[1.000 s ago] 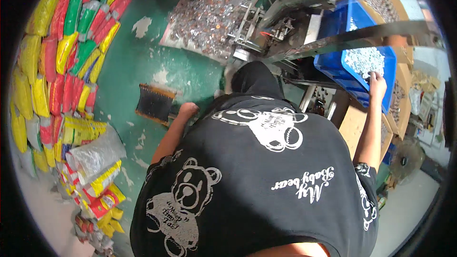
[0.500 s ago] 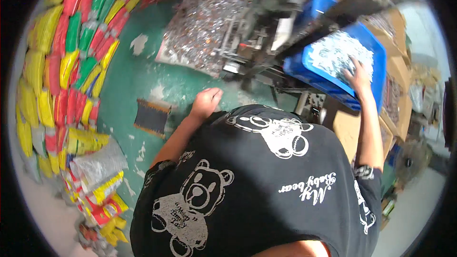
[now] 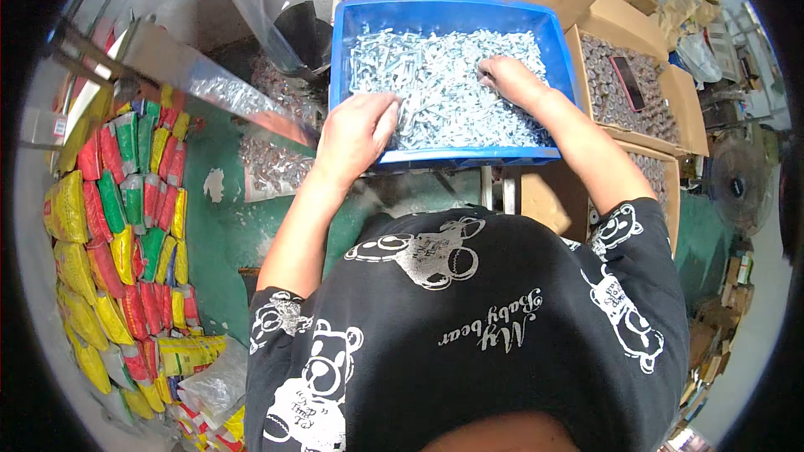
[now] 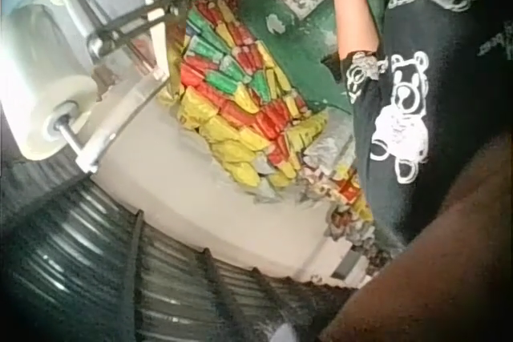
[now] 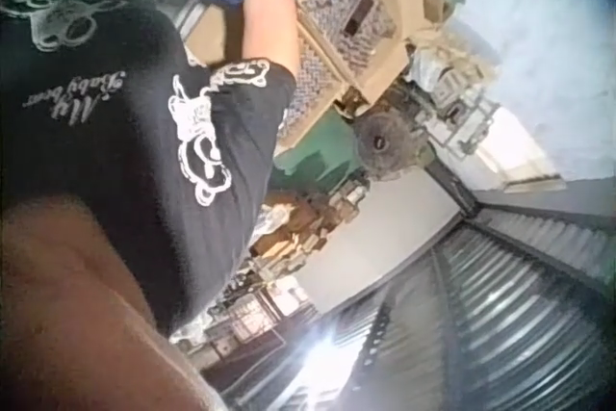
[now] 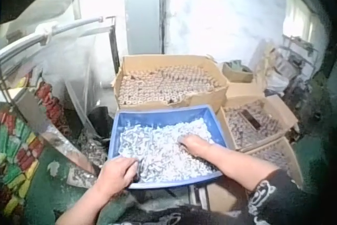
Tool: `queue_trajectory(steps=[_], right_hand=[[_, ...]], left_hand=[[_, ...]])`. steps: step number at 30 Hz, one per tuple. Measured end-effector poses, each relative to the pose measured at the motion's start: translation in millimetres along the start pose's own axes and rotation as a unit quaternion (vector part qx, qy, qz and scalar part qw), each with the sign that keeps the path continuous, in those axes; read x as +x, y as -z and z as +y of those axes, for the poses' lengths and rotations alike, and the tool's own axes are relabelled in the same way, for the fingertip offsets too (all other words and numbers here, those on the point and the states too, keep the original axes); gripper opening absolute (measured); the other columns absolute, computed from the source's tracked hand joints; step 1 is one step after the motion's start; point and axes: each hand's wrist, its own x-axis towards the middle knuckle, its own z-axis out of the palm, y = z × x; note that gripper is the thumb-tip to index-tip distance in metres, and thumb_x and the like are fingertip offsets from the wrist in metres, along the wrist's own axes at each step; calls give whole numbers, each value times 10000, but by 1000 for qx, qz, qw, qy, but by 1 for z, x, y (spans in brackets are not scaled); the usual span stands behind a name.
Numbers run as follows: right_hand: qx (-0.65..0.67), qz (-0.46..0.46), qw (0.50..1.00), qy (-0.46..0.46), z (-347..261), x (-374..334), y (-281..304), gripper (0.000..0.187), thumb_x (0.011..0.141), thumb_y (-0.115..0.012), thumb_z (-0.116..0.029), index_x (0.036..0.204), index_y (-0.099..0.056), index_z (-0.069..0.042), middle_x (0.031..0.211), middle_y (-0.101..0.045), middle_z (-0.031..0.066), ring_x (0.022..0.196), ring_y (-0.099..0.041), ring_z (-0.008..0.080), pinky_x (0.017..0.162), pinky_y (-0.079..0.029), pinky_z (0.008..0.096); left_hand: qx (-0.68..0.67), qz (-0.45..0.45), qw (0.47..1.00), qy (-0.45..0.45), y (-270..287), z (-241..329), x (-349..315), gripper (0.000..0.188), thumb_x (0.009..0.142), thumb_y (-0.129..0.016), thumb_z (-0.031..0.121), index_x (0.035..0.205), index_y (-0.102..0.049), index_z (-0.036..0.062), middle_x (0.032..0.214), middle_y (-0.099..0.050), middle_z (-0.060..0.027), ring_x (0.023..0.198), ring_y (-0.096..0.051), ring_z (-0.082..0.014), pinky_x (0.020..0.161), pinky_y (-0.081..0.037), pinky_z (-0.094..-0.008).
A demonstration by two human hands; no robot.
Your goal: Sorting metal bolts into a blue tray within a warehouse environment.
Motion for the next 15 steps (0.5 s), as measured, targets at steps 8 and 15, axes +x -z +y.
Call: queue_trajectory(steps=[8, 15], right_hand=[[-24, 15, 999, 28, -7, -9, -5, 168, 831, -641, -150, 938, -594, -29, 896, -635, 209, 870, -620, 413, 779, -499, 479], [496, 11, 841, -216, 4, -9, 24, 230, 902, -610, -71, 1114, -626, 19, 764, -595, 63, 587, -548, 155, 509, -427, 278]], left_hand=[[56, -128, 986, 94, -6, -7, -3, 164, 883, -590, 196, 825, -621, 45, 764, -624, -177, 751, -628, -377, 660, -497, -457], [3, -93, 994, 61, 3, 1, -19, 149, 853, -600, 166, 768, -628, 48, 684, -607, -156, 686, -626, -353, 624, -489, -469]])
